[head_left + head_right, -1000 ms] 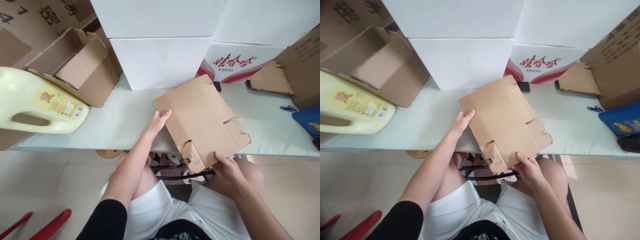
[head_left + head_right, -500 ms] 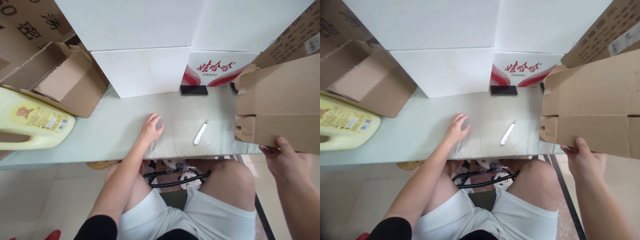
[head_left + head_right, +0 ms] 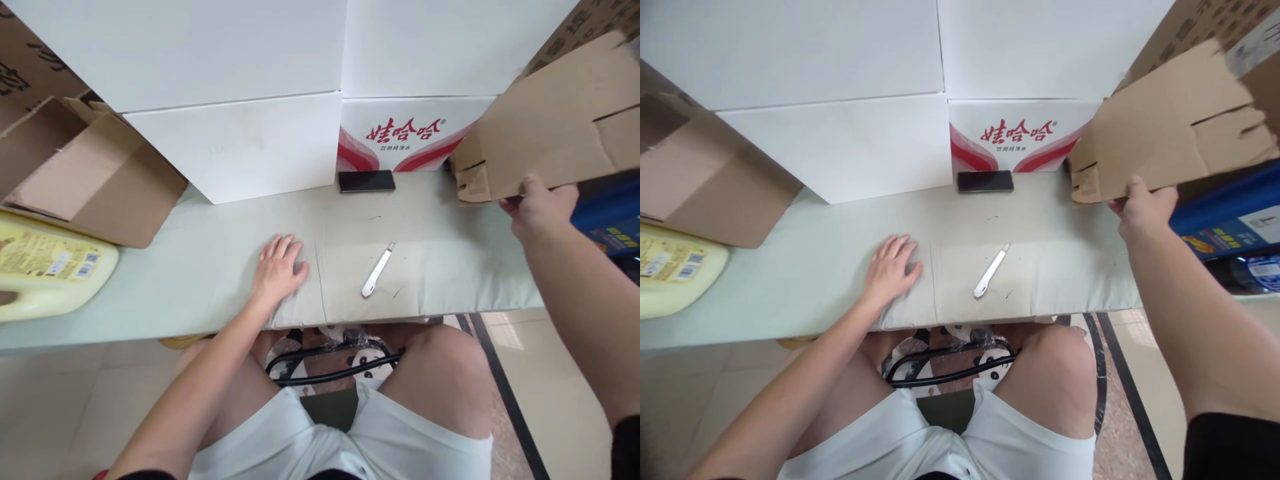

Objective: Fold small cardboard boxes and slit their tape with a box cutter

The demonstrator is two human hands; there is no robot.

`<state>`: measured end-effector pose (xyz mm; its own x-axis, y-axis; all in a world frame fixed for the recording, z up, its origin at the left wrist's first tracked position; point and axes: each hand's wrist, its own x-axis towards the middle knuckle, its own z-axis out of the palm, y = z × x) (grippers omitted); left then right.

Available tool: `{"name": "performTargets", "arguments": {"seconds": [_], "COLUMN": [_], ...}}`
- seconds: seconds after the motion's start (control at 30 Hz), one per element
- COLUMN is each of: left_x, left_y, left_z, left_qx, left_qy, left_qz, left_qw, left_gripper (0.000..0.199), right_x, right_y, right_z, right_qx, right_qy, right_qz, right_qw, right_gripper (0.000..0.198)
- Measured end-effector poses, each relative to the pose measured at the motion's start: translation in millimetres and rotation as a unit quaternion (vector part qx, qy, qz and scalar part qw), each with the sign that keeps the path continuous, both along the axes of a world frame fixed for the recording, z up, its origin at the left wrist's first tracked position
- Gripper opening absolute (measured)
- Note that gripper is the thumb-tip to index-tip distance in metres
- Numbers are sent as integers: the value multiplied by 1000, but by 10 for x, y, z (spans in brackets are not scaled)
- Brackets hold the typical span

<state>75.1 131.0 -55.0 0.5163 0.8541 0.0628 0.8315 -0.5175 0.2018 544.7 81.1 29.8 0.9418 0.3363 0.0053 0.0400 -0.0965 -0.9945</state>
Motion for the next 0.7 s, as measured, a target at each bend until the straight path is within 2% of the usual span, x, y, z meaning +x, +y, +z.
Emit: {"name": "performTargets", "arguments": {"seconds": [0.1, 0.23, 0.33, 0.43, 0.53, 0.63, 0.7], "left_x": [18, 31, 34, 37, 42, 44, 38], "left_y": [2, 0, -1, 0, 0, -15, -34], "left_z": [10, 26, 36, 35, 23, 11, 8], "left_qx": [-3, -3, -4, -2, -3, 3, 2], "left_qy": [6, 21, 23, 20, 20, 14, 7], "left_qz": [6, 13, 15, 15, 14, 15, 16], "left_qw": [1000, 1000, 1000, 1000, 1000, 1000, 1000], "left_gripper": [50, 50, 50, 49, 48, 49, 48], "right_x": [141, 304, 367, 224, -246, -1049, -1684], "right_y": [296, 526, 543, 420, 179, -113, -296], "right_z": [32, 88, 77, -17, -168, -330, -426], "right_qx": [-10, -21, -37, -48, -27, 18, 46], "right_qy": [53, 95, 115, 118, 115, 147, 175], "right_qz": [-38, -30, -52, -59, -12, 123, 216], "right_qw": [998, 995, 991, 990, 993, 981, 959], "right_gripper": [23, 19, 26, 24, 22, 23, 26]}}
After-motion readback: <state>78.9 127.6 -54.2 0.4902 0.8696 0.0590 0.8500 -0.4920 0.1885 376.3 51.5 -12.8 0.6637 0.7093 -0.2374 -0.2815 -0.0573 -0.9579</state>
